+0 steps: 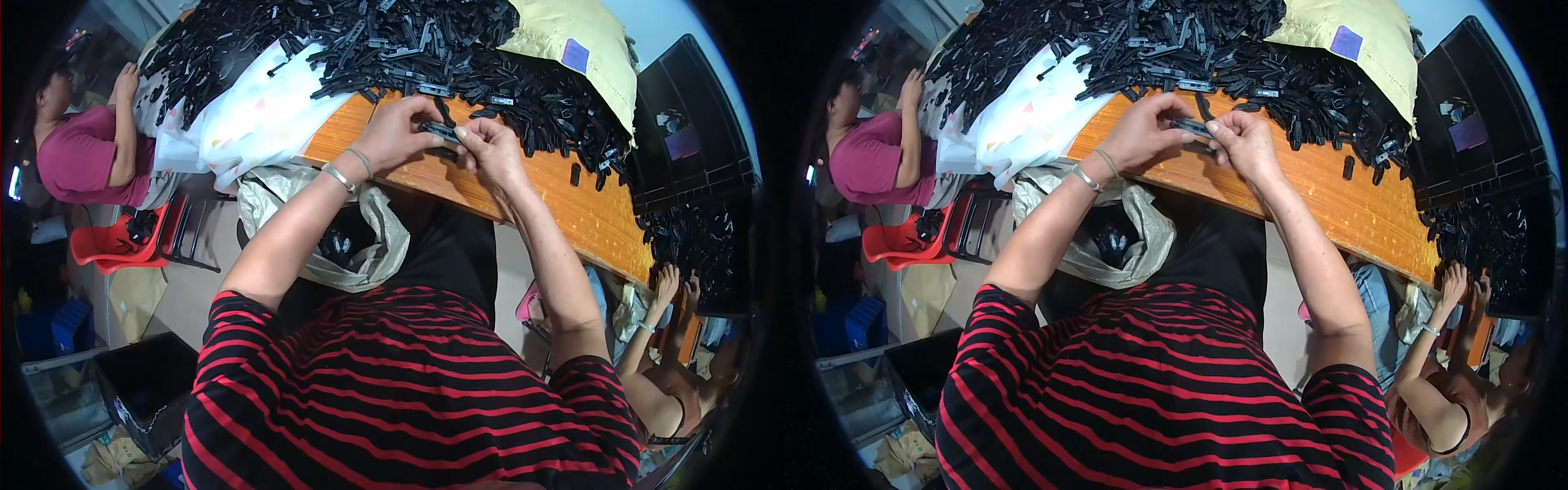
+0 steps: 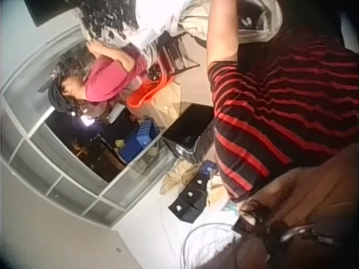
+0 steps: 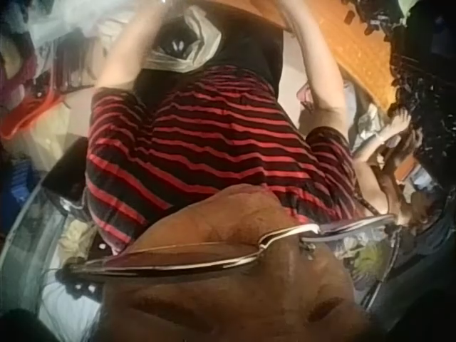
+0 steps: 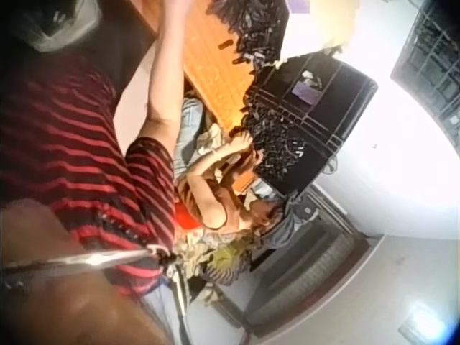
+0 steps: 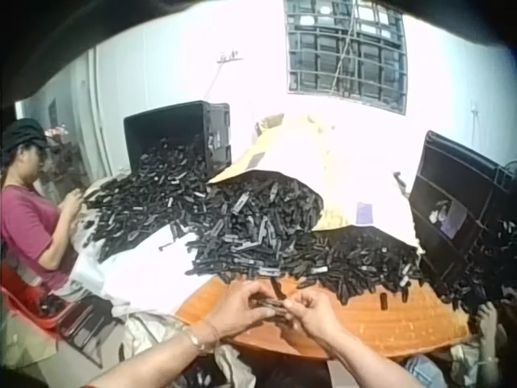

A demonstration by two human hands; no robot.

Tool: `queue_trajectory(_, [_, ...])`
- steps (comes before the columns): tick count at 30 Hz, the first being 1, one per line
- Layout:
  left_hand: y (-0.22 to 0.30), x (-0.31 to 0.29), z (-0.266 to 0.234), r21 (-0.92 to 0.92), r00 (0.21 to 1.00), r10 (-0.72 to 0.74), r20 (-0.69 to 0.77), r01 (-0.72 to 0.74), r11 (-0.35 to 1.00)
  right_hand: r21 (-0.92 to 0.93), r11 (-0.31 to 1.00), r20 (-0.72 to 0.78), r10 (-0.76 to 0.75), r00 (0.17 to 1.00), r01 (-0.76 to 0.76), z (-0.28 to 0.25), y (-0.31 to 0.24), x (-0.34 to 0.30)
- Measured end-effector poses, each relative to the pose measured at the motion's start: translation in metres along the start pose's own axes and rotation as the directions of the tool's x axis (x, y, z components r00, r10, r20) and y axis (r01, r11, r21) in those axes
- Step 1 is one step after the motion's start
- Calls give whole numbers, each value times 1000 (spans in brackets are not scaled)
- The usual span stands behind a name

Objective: Assembling small black plastic components by hand at a workbench.

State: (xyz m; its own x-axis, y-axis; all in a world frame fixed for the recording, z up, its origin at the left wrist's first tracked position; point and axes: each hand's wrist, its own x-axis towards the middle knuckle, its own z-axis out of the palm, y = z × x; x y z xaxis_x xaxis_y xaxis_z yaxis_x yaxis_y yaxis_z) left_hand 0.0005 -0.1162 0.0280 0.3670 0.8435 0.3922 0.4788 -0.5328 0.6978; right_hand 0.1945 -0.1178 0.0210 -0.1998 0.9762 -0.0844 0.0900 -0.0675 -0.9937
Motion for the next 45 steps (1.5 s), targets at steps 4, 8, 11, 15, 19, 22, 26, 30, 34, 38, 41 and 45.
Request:
queue_trajectory(4, [-9, -10, 14, -657, 879, -412, 242, 460, 597, -73, 992, -36, 96, 995, -99, -3, 6, -12])
queue_trajectory(8, [-8, -10, 30, -526, 857, -493, 150, 492, 694, -120, 985, -43, 124, 991, -128, -6, 12, -13])
queue_trajectory(11, [-19, -9, 38, -393, 885, -463, 52, 444, 805, -108, 984, -62, 136, 989, -142, -4, 15, -12])
queue_trajectory(15, [-24, -8, 42, -315, 885, -464, 26, 448, 837, -167, 968, -57, 178, 982, -185, -3, 14, -10])
queue_trajectory(19, [-16, 2, 33, -60, 873, -485, 49, 488, 871, -319, 929, -10, 193, 981, -186, -6, 11, -1])
queue_trajectory(22, [-7, 0, 34, 104, 872, -489, 26, 484, 869, -407, 903, -6, 149, 989, -138, -7, 11, 4])
queue_trajectory(26, [-15, -8, 32, 107, 884, -468, 19, 463, 880, -486, 864, 7, 153, 988, -131, -2, 16, 7])
queue_trajectory(30, [-5, -53, 5, 82, 927, -351, 132, 343, 936, -450, 893, 239, 147, 960, -25, -14, 18, -17])
queue_trajectory(34, [8, -88, -44, 154, 906, -341, 251, 311, 938, -561, 826, 110, 16, 994, 49, -39, 22, -11])
queue_trajectory(38, [17, -50, -29, 256, 965, -261, 6, 251, 933, -887, 378, 35, -517, 856, 265, -50, 13, 18])
queue_trajectory(41, [2, -8, 7, 398, 995, -14, -101, 53, 916, -956, 222, 58, -495, 867, 191, -49, 22, 36])
queue_trajectory(45, [-19, 36, 32, 549, 968, 252, 7, -214, 808, -954, 224, 77, -463, 883, 201, -46, 23, 35])
